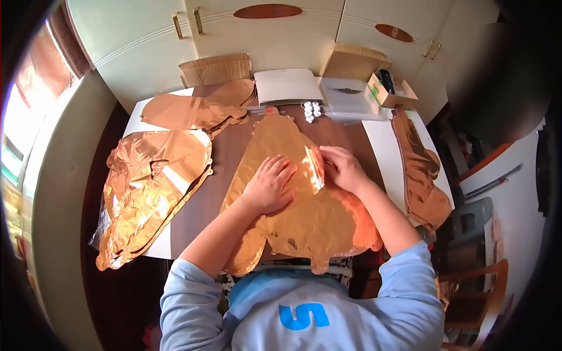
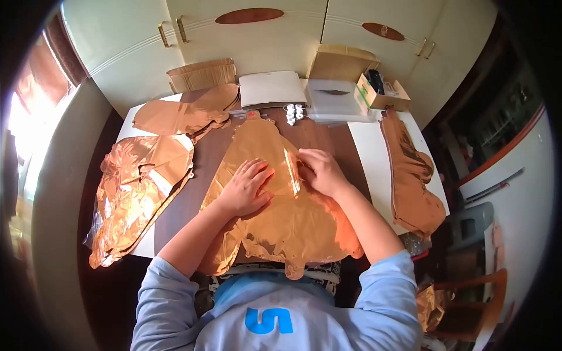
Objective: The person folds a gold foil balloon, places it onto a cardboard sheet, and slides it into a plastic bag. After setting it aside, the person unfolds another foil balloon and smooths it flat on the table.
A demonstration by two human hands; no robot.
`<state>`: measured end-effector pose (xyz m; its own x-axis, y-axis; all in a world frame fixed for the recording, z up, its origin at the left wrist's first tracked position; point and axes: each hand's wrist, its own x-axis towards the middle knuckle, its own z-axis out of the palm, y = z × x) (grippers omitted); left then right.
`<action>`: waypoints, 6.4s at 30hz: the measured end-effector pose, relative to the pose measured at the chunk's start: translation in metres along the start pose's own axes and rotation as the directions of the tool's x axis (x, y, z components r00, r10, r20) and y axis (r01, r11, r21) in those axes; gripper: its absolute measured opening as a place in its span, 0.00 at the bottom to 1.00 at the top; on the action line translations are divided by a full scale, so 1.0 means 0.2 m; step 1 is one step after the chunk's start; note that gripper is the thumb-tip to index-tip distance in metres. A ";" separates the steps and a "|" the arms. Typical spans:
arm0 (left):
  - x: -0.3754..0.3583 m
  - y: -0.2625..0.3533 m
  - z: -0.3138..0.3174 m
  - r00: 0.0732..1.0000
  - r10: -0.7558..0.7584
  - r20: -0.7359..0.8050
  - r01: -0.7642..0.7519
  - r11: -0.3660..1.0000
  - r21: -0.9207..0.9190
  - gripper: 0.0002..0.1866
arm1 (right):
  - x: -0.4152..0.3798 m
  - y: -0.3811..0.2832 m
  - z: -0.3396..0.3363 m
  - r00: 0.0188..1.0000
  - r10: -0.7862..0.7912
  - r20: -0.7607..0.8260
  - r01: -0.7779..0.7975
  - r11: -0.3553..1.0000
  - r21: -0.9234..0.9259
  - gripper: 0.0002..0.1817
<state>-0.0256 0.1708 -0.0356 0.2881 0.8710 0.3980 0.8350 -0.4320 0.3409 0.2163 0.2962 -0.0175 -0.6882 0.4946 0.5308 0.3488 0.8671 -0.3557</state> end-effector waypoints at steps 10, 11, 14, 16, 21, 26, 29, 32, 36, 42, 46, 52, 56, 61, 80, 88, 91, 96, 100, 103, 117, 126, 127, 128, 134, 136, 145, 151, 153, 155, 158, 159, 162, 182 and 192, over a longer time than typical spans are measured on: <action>0.01 0.01 -0.02 1.000 0.000 0.010 0.000 1.000 0.005 0.30 | -0.03 -0.09 0.11 0.949 -0.062 0.309 0.128 0.972 -0.198 0.27; 0.01 0.01 -0.01 1.000 0.001 0.004 -0.001 1.000 0.005 0.31 | -0.03 -0.09 0.11 0.940 -0.051 0.337 0.115 0.978 -0.172 0.28; 0.01 0.01 -0.01 1.000 -0.021 -0.019 0.020 0.998 -0.061 0.31 | -0.04 -0.09 0.13 0.935 -0.029 0.354 0.112 0.970 -0.217 0.29; 0.00 0.00 -0.03 0.995 -0.029 -0.096 0.021 0.996 -0.086 0.32 | -0.04 -0.08 0.13 0.933 -0.033 0.357 0.115 0.971 -0.211 0.30; -0.03 0.10 -0.16 0.986 0.167 -0.012 -0.165 0.983 0.074 0.32 | -0.02 -0.09 0.09 0.878 0.052 0.476 0.066 0.972 -0.228 0.34; -0.11 0.05 -0.12 0.982 0.137 0.133 -0.137 0.991 -0.014 0.32 | 0.00 -0.07 0.10 0.860 0.073 0.504 0.029 0.981 -0.192 0.34; -0.12 0.07 -0.11 0.985 0.116 0.128 -0.115 0.993 -0.015 0.33 | -0.04 -0.09 0.07 0.910 0.088 0.405 -0.045 0.992 -0.116 0.35; -0.11 0.07 -0.11 0.985 0.105 0.140 -0.101 0.994 -0.033 0.33 | -0.10 -0.25 -0.10 0.997 0.041 0.059 -0.035 0.995 -0.091 0.24; -0.11 0.07 -0.11 0.985 0.081 0.152 -0.078 0.997 -0.027 0.34 | -0.44 -0.60 -0.43 0.954 0.297 -0.036 -0.299 0.947 -0.115 0.14; -0.11 0.09 -0.14 0.984 0.066 0.168 -0.063 0.998 -0.026 0.34 | -1.12 -0.79 -0.32 0.304 0.861 0.409 -0.930 0.174 0.324 0.31; -0.08 0.09 -0.15 0.973 0.063 0.220 -0.063 0.998 -0.007 0.34 | -1.02 -0.80 -0.16 0.231 0.908 0.351 -0.736 -0.073 0.673 0.26; -0.11 0.10 -0.11 0.986 0.078 0.147 -0.083 0.996 0.031 0.37 | -0.75 -0.91 -0.21 0.614 0.760 -0.212 -0.670 0.644 0.369 0.08; -0.11 0.11 -0.10 0.986 0.073 0.147 -0.079 0.996 0.035 0.37 | -0.66 -0.95 -0.18 0.926 0.218 -0.309 -0.291 0.933 -0.213 0.10; -0.12 0.09 -0.09 0.987 0.079 0.138 -0.087 0.994 0.058 0.35 | -0.59 -1.01 -0.07 0.995 -0.095 0.035 0.100 0.984 -0.146 0.03; -0.11 0.12 -0.10 0.989 0.033 0.143 -0.039 0.998 0.039 0.36 | -0.55 -0.64 -0.08 0.974 0.121 0.194 -0.103 0.990 -0.097 0.24; -0.11 0.12 -0.10 0.988 0.027 0.153 -0.035 0.998 0.050 0.36 | -0.60 -0.59 -0.11 0.963 0.231 0.138 -0.212 0.967 -0.141 0.25; -0.11 0.12 -0.10 0.989 0.035 0.140 -0.041 0.999 0.036 0.36 | -0.58 -0.61 -0.10 0.963 0.188 0.192 -0.161 0.976 -0.150 0.26; -0.11 0.12 -0.10 0.987 0.035 0.154 -0.044 0.997 0.057 0.36 | -0.56 -0.63 -0.10 0.964 0.150 0.218 -0.101 0.969 -0.224 0.29; -0.11 0.12 -0.10 0.986 0.021 0.164 -0.027 0.999 0.033 0.36 | -0.55 -0.64 -0.10 0.957 0.130 0.260 -0.060 0.963 -0.263 0.31; -0.11 0.12 -0.10 0.985 0.020 0.171 -0.027 0.999 0.036 0.36 | -0.55 -0.63 -0.11 0.947 0.133 0.291 -0.048 0.958 -0.283 0.32; 0.08 0.33 -0.14 0.999 -0.013 -0.048 0.021 0.985 0.171 0.32 | -0.54 -0.62 -0.12 0.902 0.245 0.355 -0.162 0.955 -0.247 0.37; 0.09 0.31 0.10 0.992 -0.080 -0.102 0.094 0.984 0.148 0.33 | -0.58 -0.60 -0.10 0.916 0.237 0.323 -0.152 0.952 -0.268 0.37; 0.09 0.31 0.11 0.991 -0.082 -0.103 0.097 0.984 0.151 0.33 | -0.58 -0.60 -0.11 0.916 0.237 0.323 -0.150 0.951 -0.271 0.37; 0.08 0.32 0.12 0.991 -0.089 -0.104 0.104 0.983 0.154 0.33 | -0.59 -0.62 -0.12 0.916 0.234 0.325 -0.147 0.951 -0.272 0.38; 0.08 0.31 0.12 0.986 -0.122 -0.110 0.136 0.982 0.129 0.35 | -0.70 -0.73 -0.21 0.917 0.133 0.376 -0.035 0.966 -0.257 0.44; 0.08 0.31 0.12 0.986 -0.125 -0.114 0.138 0.983 0.120 0.35 | -0.75 -0.77 -0.24 0.905 0.123 0.407 -0.018 0.967 -0.253 0.45; 0.07 0.31 0.06 0.987 -0.135 -0.087 0.136 0.991 0.002 0.32 | -0.73 -0.77 -0.30 0.918 0.083 0.389 -0.040 0.992 -0.118 0.42; -0.04 0.20 -0.17 0.999 -0.045 -0.011 0.045 0.999 -0.011 0.36 | -0.64 -0.62 -0.47 0.965 0.206 0.160 -0.220 0.973 0.074 0.33; -0.10 0.12 -0.16 0.998 -0.040 0.042 0.040 0.999 -0.001 0.39 | -0.66 -0.51 -0.45 0.897 0.442 0.031 -0.440 0.896 -0.053 0.32; -0.13 0.09 -0.13 0.994 -0.035 0.102 0.030 0.999 0.044 0.39 | -0.65 -0.44 -0.44 0.849 0.523 -0.077 -0.520 0.800 -0.299 0.31; -0.13 0.07 -0.13 0.991 -0.035 0.129 0.028 0.998 0.061 0.39 | -0.62 -0.40 -0.40 0.764 0.642 -0.064 -0.623 0.707 -0.334 0.19; -0.14 0.07 -0.12 0.993 -0.027 0.115 0.022 0.999 0.050 0.39 | -0.61 -0.39 -0.41 0.716 0.699 0.003 -0.668 0.686 -0.288 0.17; -0.13 0.07 -0.11 0.995 -0.015 0.100 0.012 0.999 0.036 0.39 | -0.59 -0.38 -0.39 0.662 0.744 0.093 -0.709 0.661 -0.246 0.12; -0.14 0.08 -0.10 0.996 -0.033 0.080 0.031 0.999 0.029 0.38 | -0.35 -0.67 -0.44 0.656 0.665 0.357 -0.753 0.610 0.248 0.13; -0.15 0.05 -0.09 0.997 -0.038 0.060 0.038 0.999 0.006 0.25 | -0.27 -0.67 -0.11 0.935 0.204 0.291 -0.335 0.779 0.530 0.11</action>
<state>-0.0336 0.1360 -0.0289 0.2841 0.8993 0.3325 0.8478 -0.3976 0.3508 0.2198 0.1546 0.0187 -0.7575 0.6215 0.1998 0.1646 0.4781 -0.8628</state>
